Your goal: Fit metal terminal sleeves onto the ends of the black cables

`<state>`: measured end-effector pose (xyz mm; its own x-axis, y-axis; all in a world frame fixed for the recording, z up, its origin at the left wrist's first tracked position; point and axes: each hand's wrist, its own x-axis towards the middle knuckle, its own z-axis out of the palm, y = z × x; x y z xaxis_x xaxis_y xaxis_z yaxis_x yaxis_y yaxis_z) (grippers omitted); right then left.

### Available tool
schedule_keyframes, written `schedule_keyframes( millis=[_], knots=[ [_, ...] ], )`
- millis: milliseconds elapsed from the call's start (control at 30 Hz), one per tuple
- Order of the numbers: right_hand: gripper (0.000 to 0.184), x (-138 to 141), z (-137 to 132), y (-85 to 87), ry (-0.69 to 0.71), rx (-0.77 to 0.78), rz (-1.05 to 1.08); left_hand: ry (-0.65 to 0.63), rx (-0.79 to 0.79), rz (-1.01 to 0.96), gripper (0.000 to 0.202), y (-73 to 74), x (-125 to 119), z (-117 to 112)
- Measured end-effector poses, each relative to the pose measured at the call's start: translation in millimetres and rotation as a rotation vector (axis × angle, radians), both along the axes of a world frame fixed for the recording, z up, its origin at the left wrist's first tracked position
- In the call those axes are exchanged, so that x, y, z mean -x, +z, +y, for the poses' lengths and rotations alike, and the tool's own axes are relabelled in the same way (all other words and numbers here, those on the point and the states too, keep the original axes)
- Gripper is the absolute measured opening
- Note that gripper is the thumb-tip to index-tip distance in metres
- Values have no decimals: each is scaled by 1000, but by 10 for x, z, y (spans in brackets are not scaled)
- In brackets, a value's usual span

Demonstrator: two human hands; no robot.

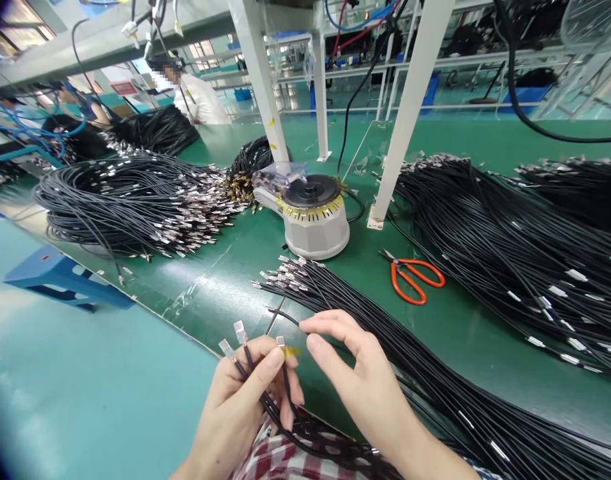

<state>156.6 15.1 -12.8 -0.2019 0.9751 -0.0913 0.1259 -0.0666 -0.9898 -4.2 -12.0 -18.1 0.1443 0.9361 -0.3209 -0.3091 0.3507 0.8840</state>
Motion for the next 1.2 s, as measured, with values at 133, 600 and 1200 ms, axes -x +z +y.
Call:
schedule_keyframes(
  millis=[133,600,1200],
  knots=[
    [25,3,7,28,16,0,53,9,-10,1,33,11,-10,-2],
    [16,44,30,96,11,27,9,48,97,-22,28,-44,3,-4],
    [28,125,117,48,88,97,146,207,93,-56,20,-56,-100,-27]
  ],
)
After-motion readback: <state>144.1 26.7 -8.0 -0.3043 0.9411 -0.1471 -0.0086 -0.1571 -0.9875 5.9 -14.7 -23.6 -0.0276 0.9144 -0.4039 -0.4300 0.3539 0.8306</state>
